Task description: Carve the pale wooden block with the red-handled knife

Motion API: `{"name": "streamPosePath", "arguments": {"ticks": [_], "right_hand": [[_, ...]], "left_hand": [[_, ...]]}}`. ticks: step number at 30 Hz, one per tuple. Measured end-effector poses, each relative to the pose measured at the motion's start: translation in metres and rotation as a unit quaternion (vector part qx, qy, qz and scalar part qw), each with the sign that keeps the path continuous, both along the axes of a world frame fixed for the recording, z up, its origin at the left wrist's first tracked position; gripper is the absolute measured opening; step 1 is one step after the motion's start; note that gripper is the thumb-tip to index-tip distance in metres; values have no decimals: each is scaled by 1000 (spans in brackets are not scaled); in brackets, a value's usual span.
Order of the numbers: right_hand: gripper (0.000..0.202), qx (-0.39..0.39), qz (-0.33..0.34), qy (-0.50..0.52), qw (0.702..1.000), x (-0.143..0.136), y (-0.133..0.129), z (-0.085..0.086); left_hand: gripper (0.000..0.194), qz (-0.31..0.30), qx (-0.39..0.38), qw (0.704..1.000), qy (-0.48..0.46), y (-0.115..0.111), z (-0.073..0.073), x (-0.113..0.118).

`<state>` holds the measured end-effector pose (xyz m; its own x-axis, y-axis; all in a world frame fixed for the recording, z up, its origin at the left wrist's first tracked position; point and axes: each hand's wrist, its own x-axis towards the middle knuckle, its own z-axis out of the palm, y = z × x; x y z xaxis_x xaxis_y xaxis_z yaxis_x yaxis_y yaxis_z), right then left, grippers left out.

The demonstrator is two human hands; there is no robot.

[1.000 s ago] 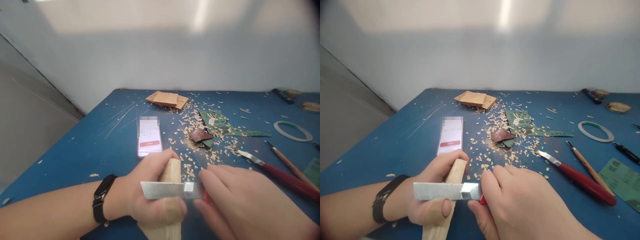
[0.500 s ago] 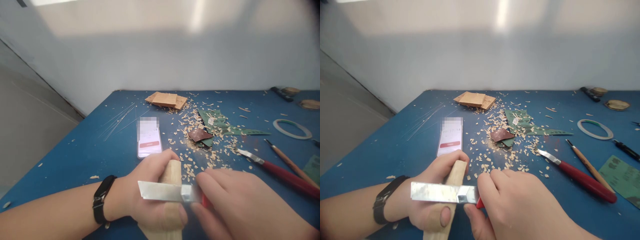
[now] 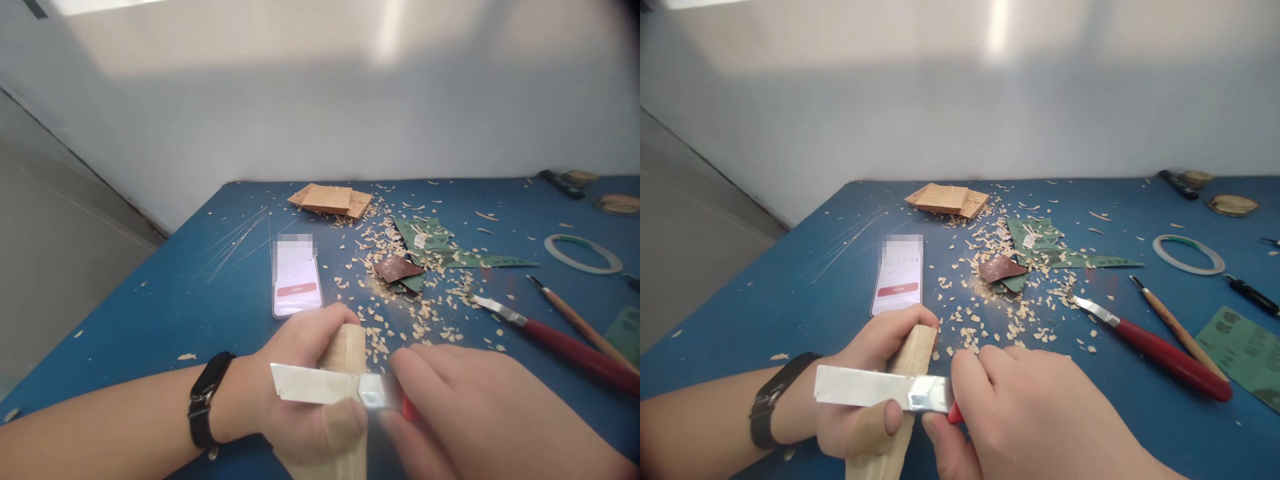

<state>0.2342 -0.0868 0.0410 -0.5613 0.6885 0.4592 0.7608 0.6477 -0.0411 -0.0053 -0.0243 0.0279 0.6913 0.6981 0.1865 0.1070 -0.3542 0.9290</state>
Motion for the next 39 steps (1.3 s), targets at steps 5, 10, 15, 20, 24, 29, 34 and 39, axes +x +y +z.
{"name": "streamPosePath", "arguments": {"ticks": [5, 10, 15, 20, 24, 29, 34, 39], "right_hand": [[24, 17, -8, -21, 1000, 0, 0, 4], [25, 13, -15, -14, 1000, 0, 0, 4], [27, 3, -5, 3, 1000, 0, -1, 1], [28, 10, -19, -3, 1000, -4, -5, 0], [28, 16, -40, 4, 999, -5, -3, 1], [27, -21, -28, 27, 999, -3, -1, 7], [23, -76, 8, 43, 996, -1, -6, 8], [25, -63, 13, 64, 996, 0, -4, 7]], "left_hand": [[57, 11, 27, 1000, 3, 0, -2, 1], [48, 7, 21, 1000, 20, 0, 1, 0], [47, 5, 30, 999, 24, 1, 6, 0], [43, 1, 32, 999, 23, 1, 10, -3], [42, -14, -41, 999, -3, -1, 7, -2], [53, 6, -50, 999, -18, -3, 5, -1], [65, -1, -45, 997, -60, -2, -6, -1], [75, -18, -69, 988, -139, 2, -22, 7]]}}
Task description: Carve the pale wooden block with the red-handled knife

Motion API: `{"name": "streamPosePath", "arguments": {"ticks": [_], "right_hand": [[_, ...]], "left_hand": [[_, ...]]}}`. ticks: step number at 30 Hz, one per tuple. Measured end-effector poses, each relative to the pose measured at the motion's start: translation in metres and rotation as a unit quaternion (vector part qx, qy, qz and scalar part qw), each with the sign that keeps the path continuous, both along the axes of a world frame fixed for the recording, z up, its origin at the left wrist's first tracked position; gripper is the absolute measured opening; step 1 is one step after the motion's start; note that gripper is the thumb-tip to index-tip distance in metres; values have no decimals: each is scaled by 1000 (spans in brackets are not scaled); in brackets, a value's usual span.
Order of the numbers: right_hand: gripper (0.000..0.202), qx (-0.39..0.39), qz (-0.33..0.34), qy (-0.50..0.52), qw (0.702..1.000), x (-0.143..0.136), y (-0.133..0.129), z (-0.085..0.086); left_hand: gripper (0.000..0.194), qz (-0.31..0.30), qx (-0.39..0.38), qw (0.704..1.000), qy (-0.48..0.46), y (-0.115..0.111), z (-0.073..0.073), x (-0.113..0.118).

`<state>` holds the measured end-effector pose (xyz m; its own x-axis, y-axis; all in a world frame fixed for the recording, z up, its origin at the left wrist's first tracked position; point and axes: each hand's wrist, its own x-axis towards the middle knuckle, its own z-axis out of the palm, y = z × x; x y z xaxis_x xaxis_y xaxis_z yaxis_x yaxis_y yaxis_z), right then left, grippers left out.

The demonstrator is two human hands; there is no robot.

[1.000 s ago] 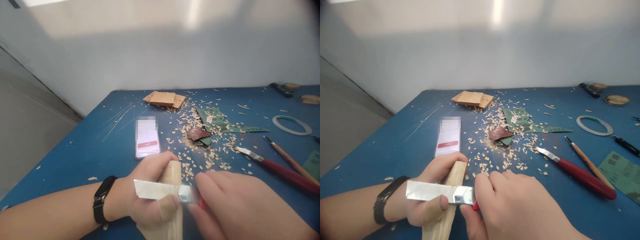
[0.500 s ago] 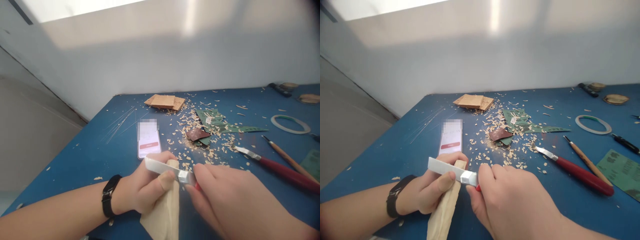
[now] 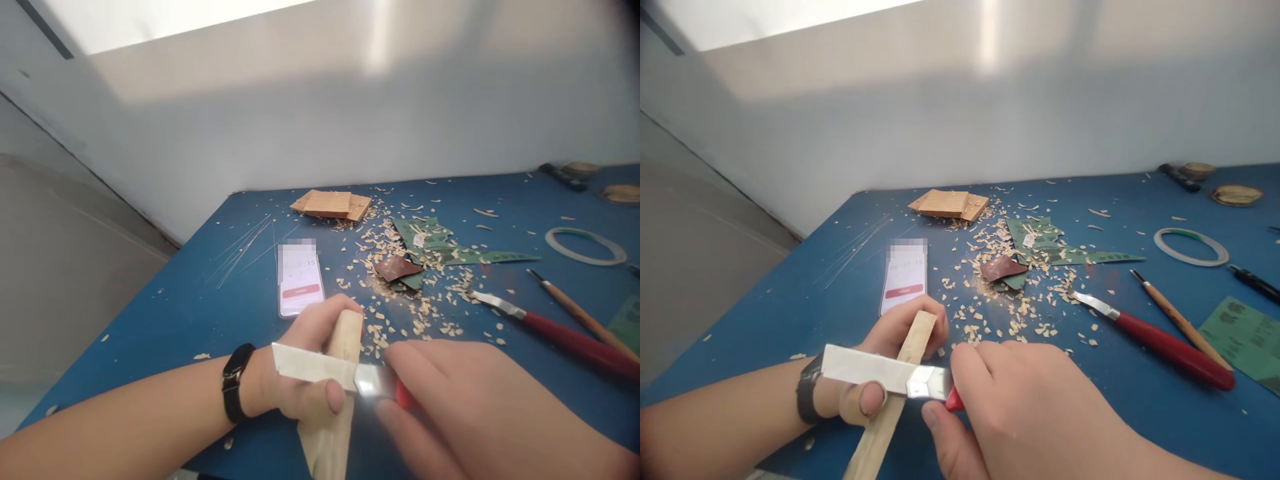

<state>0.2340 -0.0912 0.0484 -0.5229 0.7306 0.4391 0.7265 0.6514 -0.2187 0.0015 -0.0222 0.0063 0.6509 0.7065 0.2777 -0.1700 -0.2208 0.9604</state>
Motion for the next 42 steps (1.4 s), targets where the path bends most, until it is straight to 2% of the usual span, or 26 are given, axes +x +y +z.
{"name": "streamPosePath", "arguments": {"ticks": [4, 8, 12, 17, 21, 28, 30, 36, 39, 42], "right_hand": [[25, -18, -9, 12, 1000, 0, 2, 1], [25, -50, -14, 33, 998, -2, 1, 2], [25, -59, -14, 20, 998, -2, 1, 11], [26, -94, 17, -1, 995, -3, 8, 23], [28, -56, 30, -14, 998, -6, 15, 28], [26, -56, 23, -19, 998, -8, 18, 13], [25, -19, 20, -24, 999, -6, 18, 8], [27, 13, 19, -18, 1000, -5, 23, 7], [25, 27, 23, -19, 999, -4, 30, 6], [22, 23, -8, -30, 999, -1, 33, 2]], "left_hand": [[74, -29, -11, 999, 22, 1, 3, 1], [74, -16, -43, 997, 60, -6, 12, -6], [81, -20, -35, 997, 70, -9, 17, -11], [88, -4, -40, 996, 81, -7, 14, -12], [82, 10, -43, 998, 51, -8, 10, -11], [62, 3, 26, 999, 45, -3, 10, -8], [60, 2, 25, 999, 39, -2, 8, -7], [61, 41, -24, 998, 35, -3, 9, -2], [57, 34, -90, 994, 49, -3, 12, -1], [52, 25, -134, 990, 43, -5, 12, -2]]}}
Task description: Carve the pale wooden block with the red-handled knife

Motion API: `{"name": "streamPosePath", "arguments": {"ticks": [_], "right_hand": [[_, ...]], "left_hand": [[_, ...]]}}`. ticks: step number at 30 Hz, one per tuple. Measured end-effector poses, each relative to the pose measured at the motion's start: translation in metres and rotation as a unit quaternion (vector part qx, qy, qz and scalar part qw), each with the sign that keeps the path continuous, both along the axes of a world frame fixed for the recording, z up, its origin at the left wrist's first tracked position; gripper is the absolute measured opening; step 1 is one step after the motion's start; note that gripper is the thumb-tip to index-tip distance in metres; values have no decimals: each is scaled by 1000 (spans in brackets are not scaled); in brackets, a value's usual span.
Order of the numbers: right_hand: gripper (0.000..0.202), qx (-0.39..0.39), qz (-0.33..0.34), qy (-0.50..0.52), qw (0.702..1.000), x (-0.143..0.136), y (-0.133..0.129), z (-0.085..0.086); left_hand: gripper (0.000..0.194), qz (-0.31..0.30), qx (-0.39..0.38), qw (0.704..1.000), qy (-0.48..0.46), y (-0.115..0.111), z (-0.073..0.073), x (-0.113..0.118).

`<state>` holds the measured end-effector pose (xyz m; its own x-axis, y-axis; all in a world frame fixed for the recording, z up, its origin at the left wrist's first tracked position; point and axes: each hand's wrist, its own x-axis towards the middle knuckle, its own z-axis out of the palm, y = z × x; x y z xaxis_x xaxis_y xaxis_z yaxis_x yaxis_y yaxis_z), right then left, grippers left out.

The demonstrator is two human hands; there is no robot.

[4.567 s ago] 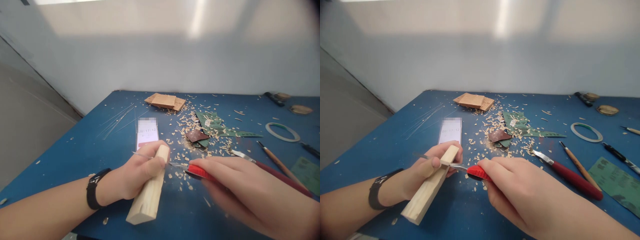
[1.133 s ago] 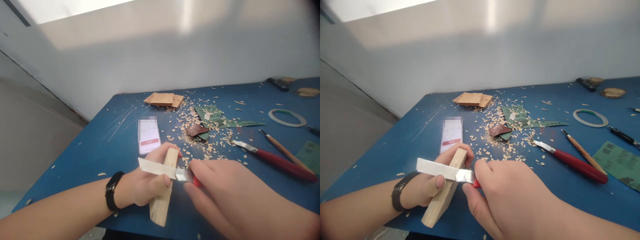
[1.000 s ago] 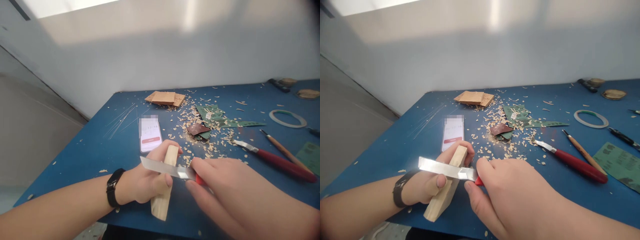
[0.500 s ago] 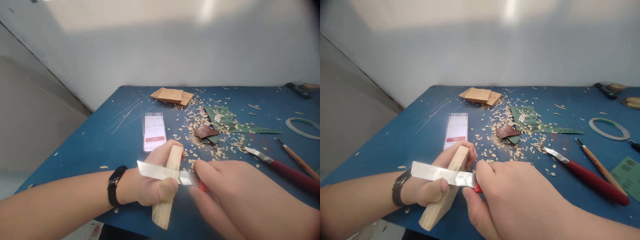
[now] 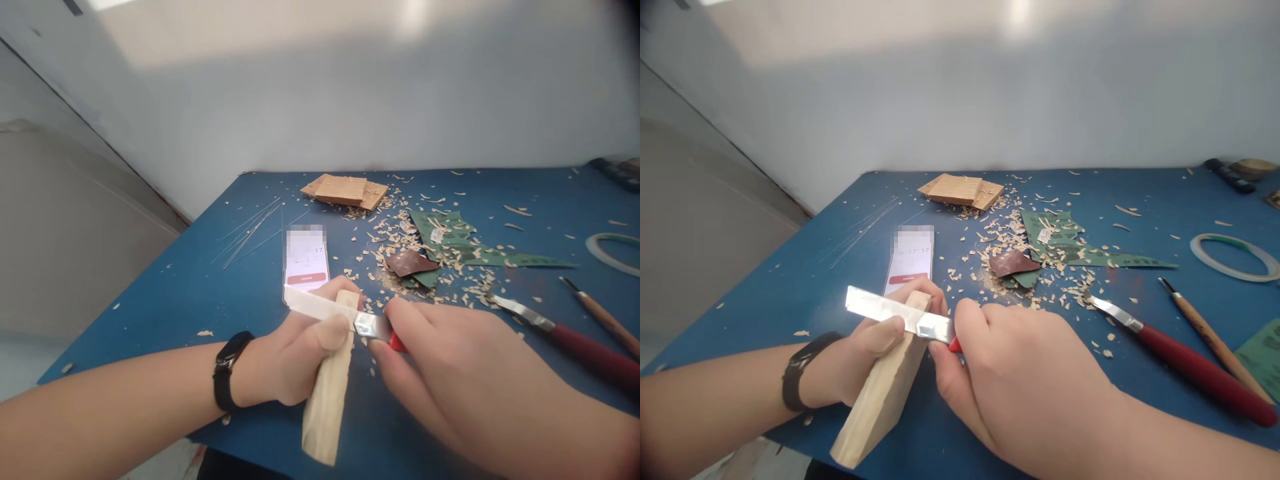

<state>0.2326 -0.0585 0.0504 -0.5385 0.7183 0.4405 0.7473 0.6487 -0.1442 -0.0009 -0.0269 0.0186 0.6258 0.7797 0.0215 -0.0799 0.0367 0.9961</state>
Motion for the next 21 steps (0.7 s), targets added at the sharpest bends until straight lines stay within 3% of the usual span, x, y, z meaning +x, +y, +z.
{"name": "streamPosePath", "arguments": {"ticks": [5, 8, 11, 15, 21], "right_hand": [[24, -106, 23, 17, 994, 7, -7, 8], [23, -118, 27, 13, 993, 9, -13, 15], [28, -134, 15, -3, 991, 8, -18, 10], [25, -119, 13, -11, 993, 8, -21, 2], [22, -75, 21, -4, 997, 8, -20, 15]], "left_hand": [[64, -25, 74, 997, 12, 0, -1, -2], [66, -34, 110, 993, 9, 1, 2, 0], [64, -33, 124, 992, 12, 2, 4, 2], [64, -28, 152, 988, 29, 4, 4, 2], [64, -33, 153, 987, 26, 5, 6, 4]]}}
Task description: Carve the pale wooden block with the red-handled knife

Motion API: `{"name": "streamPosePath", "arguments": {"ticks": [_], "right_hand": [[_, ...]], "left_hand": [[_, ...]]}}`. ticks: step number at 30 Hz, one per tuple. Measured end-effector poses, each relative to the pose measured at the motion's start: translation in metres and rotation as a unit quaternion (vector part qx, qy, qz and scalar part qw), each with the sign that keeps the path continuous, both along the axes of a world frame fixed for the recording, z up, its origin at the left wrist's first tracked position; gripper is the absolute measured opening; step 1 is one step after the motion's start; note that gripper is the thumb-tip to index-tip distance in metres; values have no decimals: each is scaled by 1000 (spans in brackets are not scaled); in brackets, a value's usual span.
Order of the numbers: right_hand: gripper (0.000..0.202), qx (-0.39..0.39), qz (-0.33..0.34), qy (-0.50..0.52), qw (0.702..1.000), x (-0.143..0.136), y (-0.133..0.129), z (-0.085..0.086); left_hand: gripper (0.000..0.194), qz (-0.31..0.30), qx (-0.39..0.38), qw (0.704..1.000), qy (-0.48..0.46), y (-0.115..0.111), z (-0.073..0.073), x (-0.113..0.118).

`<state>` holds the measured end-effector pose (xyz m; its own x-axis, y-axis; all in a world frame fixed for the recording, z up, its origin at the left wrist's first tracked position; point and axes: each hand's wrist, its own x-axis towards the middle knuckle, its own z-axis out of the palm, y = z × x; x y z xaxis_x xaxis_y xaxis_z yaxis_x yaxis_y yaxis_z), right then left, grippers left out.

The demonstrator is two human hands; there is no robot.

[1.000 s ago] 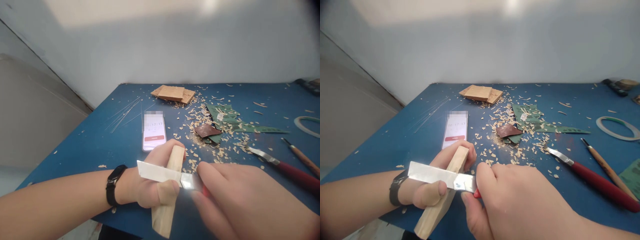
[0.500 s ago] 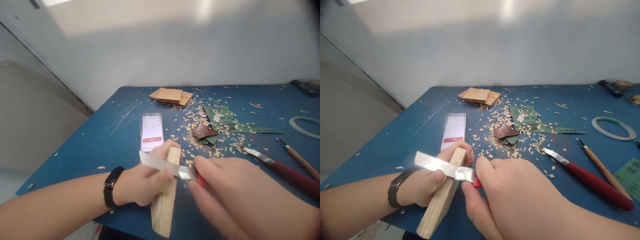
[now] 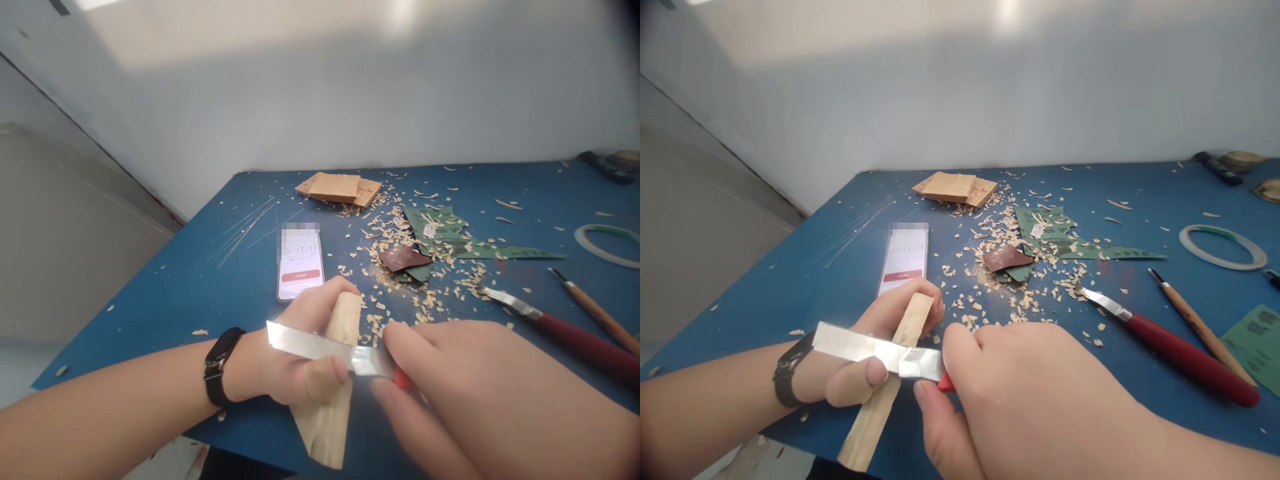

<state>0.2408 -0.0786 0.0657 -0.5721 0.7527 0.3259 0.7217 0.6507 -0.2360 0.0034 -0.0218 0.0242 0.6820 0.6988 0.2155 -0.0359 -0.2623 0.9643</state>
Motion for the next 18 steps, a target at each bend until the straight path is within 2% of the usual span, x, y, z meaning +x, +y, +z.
{"name": "streamPosePath", "arguments": {"ticks": [2, 8, 15, 18], "right_hand": [[22, -4, -7, 1, 1000, 0, 1, 0], [24, -16, -4, 15, 1000, 0, 3, -15], [24, -4, 22, -5, 1000, 0, 5, -1], [23, -12, 11, 0, 1000, -1, 4, -1]], "left_hand": [[61, 5, -12, 1000, -4, 0, -1, 1], [55, 7, -14, 1000, -8, 2, -3, -1], [58, -9, -38, 999, -9, 0, -1, -1], [63, 2, -54, 998, -16, -2, -1, 1]]}}
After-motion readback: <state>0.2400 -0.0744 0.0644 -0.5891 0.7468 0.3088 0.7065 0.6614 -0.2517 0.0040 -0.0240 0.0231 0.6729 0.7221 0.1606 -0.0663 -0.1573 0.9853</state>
